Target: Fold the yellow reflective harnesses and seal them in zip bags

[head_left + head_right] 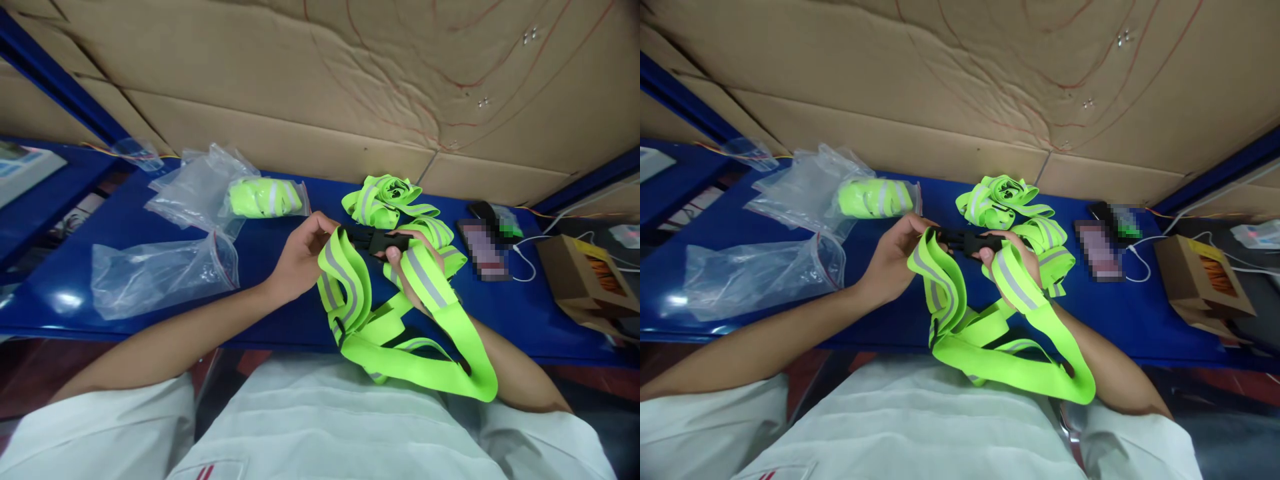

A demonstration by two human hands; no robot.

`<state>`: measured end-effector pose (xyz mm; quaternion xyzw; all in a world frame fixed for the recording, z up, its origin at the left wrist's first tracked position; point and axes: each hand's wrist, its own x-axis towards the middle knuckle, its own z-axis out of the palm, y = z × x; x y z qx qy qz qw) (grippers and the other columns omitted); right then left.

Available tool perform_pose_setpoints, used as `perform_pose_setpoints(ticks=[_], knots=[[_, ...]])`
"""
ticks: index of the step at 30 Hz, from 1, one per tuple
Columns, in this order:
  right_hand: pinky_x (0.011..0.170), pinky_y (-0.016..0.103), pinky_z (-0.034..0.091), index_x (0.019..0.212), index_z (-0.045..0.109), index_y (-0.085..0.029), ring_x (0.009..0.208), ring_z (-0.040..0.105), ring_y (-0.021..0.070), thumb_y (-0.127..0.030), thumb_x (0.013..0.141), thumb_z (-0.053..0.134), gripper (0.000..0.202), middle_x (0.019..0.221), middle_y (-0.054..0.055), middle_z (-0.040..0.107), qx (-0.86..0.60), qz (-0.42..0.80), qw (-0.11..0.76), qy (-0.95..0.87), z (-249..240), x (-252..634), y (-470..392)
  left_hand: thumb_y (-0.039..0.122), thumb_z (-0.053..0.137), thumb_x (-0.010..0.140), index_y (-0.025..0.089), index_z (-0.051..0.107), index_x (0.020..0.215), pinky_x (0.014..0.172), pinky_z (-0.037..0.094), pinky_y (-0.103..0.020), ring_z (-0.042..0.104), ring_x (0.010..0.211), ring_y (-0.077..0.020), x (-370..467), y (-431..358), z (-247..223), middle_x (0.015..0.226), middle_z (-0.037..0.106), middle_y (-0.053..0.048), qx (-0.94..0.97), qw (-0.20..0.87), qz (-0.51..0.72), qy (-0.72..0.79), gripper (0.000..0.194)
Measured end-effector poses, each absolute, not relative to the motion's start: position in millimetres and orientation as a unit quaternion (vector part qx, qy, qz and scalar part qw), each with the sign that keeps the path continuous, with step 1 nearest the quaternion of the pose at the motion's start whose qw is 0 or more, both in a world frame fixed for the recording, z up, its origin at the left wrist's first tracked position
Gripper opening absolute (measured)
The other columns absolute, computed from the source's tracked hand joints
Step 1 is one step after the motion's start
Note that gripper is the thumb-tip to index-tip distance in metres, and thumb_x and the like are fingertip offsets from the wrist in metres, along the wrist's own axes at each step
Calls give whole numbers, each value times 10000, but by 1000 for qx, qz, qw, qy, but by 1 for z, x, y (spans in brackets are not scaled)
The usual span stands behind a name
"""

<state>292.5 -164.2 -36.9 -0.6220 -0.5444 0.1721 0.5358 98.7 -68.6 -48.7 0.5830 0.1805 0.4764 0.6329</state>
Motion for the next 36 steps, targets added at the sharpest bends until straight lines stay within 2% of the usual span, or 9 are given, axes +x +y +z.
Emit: perform_pose_setpoints(ticks=[5,11,15,18,21,24,29,32,36], knots=[[621,357,620,1130,660,-263,669,732,221,-506,944,643,307,848,43,774,-639,190,485,-566,-43,296,-167,367,995,659,186,582,811,691,532,-237,625,734,-109,99,-66,-48,853,669,23,598,640,450,175,476],[713,372,623,1170,655,-264,799,761,244,-534,938,657,357,1012,61,788,-630,200,410,-629,-52,300,-162,350,962,711,183,591,801,648,485,-224,587,722,-111,99,-70,-55,828,639,17,642,623,407,184,416],[980,467,611,1359,587,-249,1151,731,300,-422,941,659,458,1292,91,732,-590,204,351,-697,-38,317,-159,260,904,791,209,596,912,710,501,-227,624,819,-123,96,-71,-55,961,671,-2,687,559,439,148,334],[1252,504,416,1595,405,-275,1511,468,298,-275,953,636,682,1625,106,477,-508,197,304,-781,-14,336,-166,152,865,806,231,603,987,763,501,-252,635,877,-138,89,-70,-48,1030,674,-13,740,422,509,125,328],[1170,461,494,1542,486,-304,1363,593,264,-313,1037,562,511,1517,98,570,-526,166,378,-744,2,346,-174,111,840,799,249,614,1004,813,519,-305,656,908,-178,85,-72,-43,1011,681,-24,763,267,577,118,335],[996,383,578,1404,622,-270,1138,706,222,-430,1091,477,380,1259,82,720,-522,185,412,-724,0,337,-178,104,797,824,243,607,968,788,533,-312,663,902,-189,87,-77,-49,991,678,-45,780,209,574,133,276],[1005,511,574,1388,605,-142,1172,716,346,-701,917,654,732,1295,187,726,-523,87,310,-789,-25,306,-178,130,735,864,238,574,1056,748,547,-301,662,956,-209,95,-84,-71,1083,653,-86,860,158,475,100,273],[986,493,582,1318,626,-127,1132,738,332,-551,953,700,564,1234,189,751,-544,39,310,-779,-32,299,-177,172,726,897,223,540,1146,812,584,-320,646,1049,-232,96,-84,-74,1171,607,-120,894,146,410,110,315],[919,410,586,1064,680,-203,1031,765,262,-342,991,691,158,1136,103,784,-541,55,348,-764,-27,306,-175,225,747,912,198,490,1343,1054,575,-429,585,1266,-276,94,-77,-61,1310,559,-175,908,219,350,76,503]])
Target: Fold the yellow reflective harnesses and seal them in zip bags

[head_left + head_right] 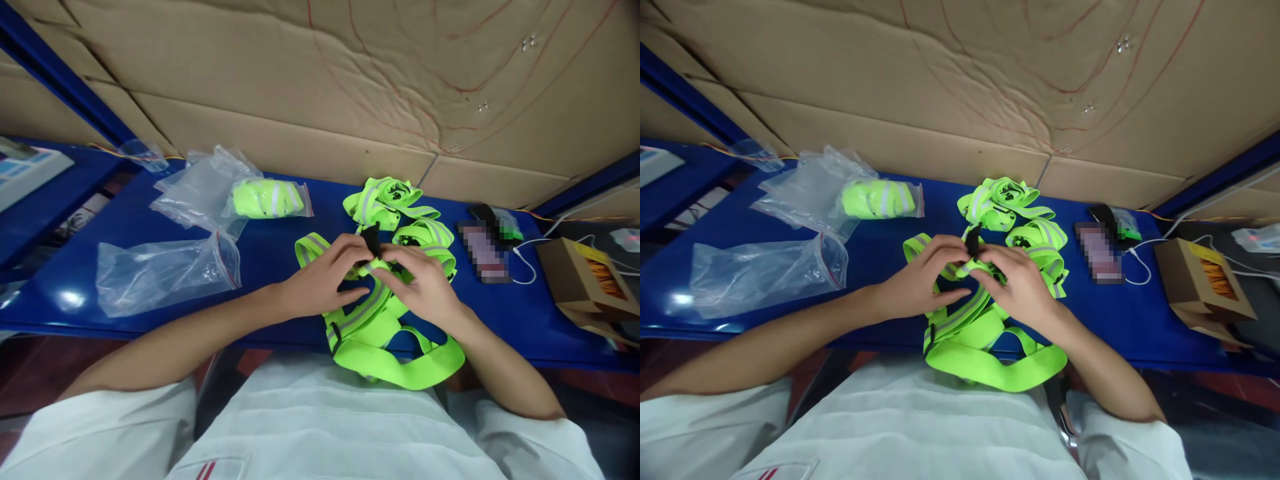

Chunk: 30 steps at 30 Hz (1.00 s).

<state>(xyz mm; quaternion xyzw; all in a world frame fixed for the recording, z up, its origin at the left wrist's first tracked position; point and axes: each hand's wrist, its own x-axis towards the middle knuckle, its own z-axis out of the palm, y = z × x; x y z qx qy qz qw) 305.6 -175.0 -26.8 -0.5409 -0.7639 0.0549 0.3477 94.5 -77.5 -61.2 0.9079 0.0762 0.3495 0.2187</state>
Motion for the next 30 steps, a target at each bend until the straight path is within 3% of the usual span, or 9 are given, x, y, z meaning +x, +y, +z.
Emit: perform_pose_setpoints(ticks=[2,7,13,16,18,21,24,27,30], knots=[[920,389,573,972,668,-221,1035,755,237,-303,1000,672,87,1135,79,774,-541,83,361,-755,-22,310,-174,229,763,904,203,482,1430,1109,555,-457,562,1331,-295,92,-72,-53,1368,549,-188,901,277,330,52,597],[946,365,577,1025,701,-243,1081,704,214,-304,995,677,72,1136,77,723,-491,168,374,-768,-7,325,-176,189,728,935,263,618,1395,958,618,-334,672,1110,-208,82,-56,-36,1305,604,-138,840,431,329,19,479],[824,342,609,998,741,-263,936,714,208,-440,989,675,189,1022,61,744,-478,312,390,-722,23,350,-176,252,891,803,328,677,1378,1048,603,-401,611,1360,-290,89,-38,11,1460,620,-99,778,558,286,32,618],[637,293,557,941,725,-249,702,645,165,-526,929,728,277,815,26,684,-487,408,423,-646,41,352,-171,343,1015,619,278,777,1138,966,633,-425,704,1226,-307,109,-33,41,1207,739,-77,740,600,302,32,575],[573,285,522,880,703,-240,629,601,153,-543,843,802,321,746,13,648,-475,464,454,-594,54,348,-165,411,1024,578,259,789,985,893,648,-415,752,1077,-283,120,-31,56,1038,759,-47,744,602,289,13,494],[537,292,507,778,657,-222,596,585,154,-483,750,852,327,697,8,635,-474,513,475,-535,72,340,-160,328,1040,539,209,772,819,756,654,-386,760,872,-264,125,-24,65,862,750,-36,757,618,211,4,405],[491,254,450,759,652,-202,522,533,113,-389,779,784,230,636,-11,611,-472,551,464,-507,84,337,-161,173,1064,416,162,753,771,624,634,-348,754,782,-288,116,-15,66,728,701,-34,701,647,286,89,472],[416,197,331,743,656,-190,415,413,55,-315,755,767,167,545,-46,534,-481,572,452,-488,92,339,-166,125,1057,405,148,762,812,583,613,-313,758,784,-294,101,-9,71,693,665,-21,663,647,348,144,504],[383,169,291,719,655,-188,377,384,41,-308,735,779,173,496,-58,490,-499,547,469,-482,97,343,-171,156,1045,461,112,771,840,505,545,-269,703,643,-217,89,-8,85,696,680,-36,726,650,178,137,470]])
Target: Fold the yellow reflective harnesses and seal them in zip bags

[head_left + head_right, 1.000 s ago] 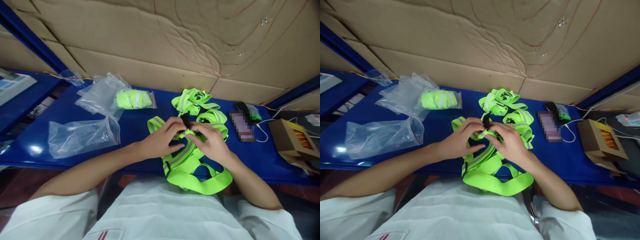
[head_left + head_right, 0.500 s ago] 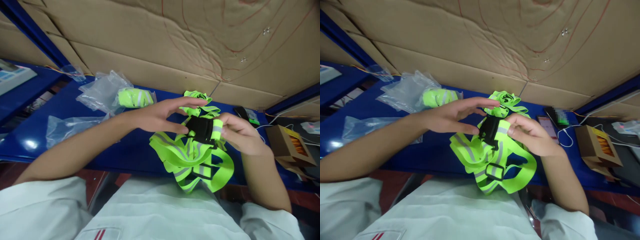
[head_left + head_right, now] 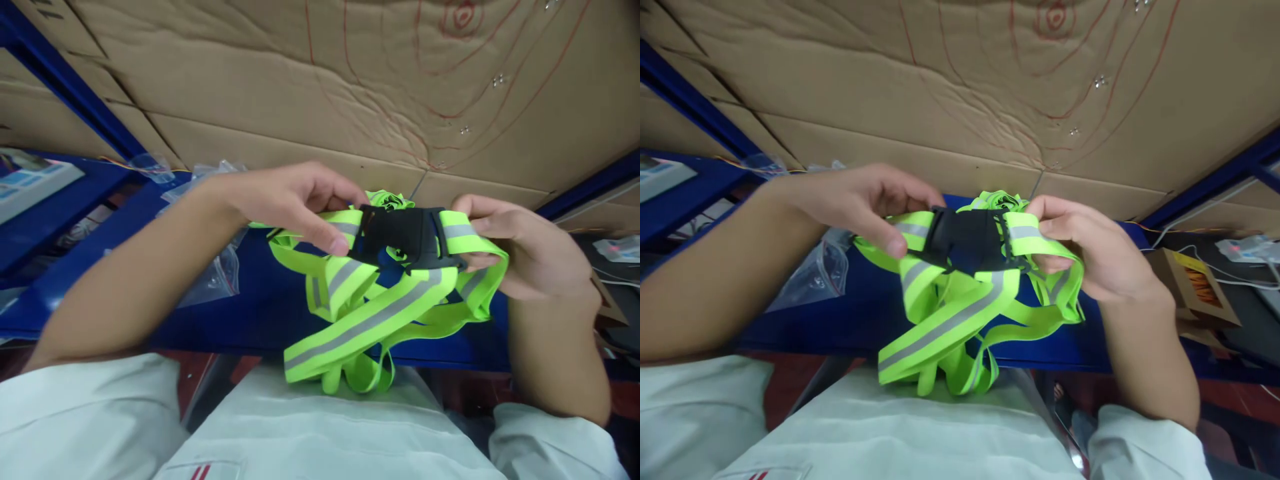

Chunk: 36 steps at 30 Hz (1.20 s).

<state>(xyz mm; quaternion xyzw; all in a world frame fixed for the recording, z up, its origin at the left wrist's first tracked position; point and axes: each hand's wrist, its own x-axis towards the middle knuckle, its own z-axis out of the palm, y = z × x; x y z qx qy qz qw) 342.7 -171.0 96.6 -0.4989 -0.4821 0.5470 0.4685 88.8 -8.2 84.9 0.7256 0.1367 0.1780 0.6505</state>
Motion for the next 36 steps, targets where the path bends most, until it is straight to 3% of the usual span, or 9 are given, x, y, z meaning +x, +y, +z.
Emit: perform_pose_setpoints(ticks=[3,7,11,16,20,22,27,32,36], knots=[[371,144,307,728,651,-178,392,429,38,-318,715,840,235,537,-56,526,-524,526,474,-472,97,347,-174,319,964,671,91,755,883,485,456,-206,599,554,-117,82,-13,102,698,685,-35,812,566,19,140,375],[340,139,315,796,621,-186,370,454,47,-398,792,862,321,542,-70,520,-536,546,425,-483,91,355,-178,433,822,817,120,755,952,519,372,-162,552,576,-74,80,-19,109,739,686,-9,878,434,64,192,347],[396,199,474,1016,651,-214,433,588,99,-432,850,836,330,677,-49,622,-577,501,379,-522,78,358,-180,446,786,810,171,772,991,503,338,-179,575,560,-97,86,-21,99,727,692,2,914,333,101,210,329],[540,270,620,1200,663,-228,601,684,127,-461,799,871,508,933,-9,681,-590,491,379,-516,59,357,-173,443,786,798,192,758,1065,501,401,-227,619,527,-154,90,-27,95,651,683,3,878,394,114,247,367],[576,263,635,1070,722,-201,601,696,135,-500,841,834,393,819,-10,666,-587,492,365,-529,47,360,-170,435,782,797,208,770,1083,522,453,-234,659,571,-166,88,-27,93,672,701,-3,844,465,128,236,365],[556,250,627,1132,728,-198,588,703,135,-496,872,809,403,848,7,698,-577,512,375,-514,42,359,-171,407,800,780,216,765,1126,530,467,-230,664,592,-160,88,-25,90,702,713,-4,830,483,140,240,397],[684,289,689,1434,576,-270,887,794,197,-307,895,797,584,1316,76,715,-527,592,463,-397,29,342,-172,357,837,757,188,721,1204,501,448,-205,679,648,-156,93,-26,84,817,761,-35,809,487,189,269,492],[671,262,684,1136,701,-168,895,803,217,-235,888,769,266,1158,102,776,-460,707,444,-302,8,326,-160,314,787,829,137,707,1206,666,500,-233,687,795,-159,101,-37,88,935,784,-57,845,423,224,236,424],[609,277,669,1062,717,-156,823,782,209,-338,840,839,312,1012,83,780,-453,704,454,-306,-7,323,-153,348,737,889,169,728,1204,671,454,-232,653,772,-143,102,-41,89,897,770,-16,882,329,233,244,362]])
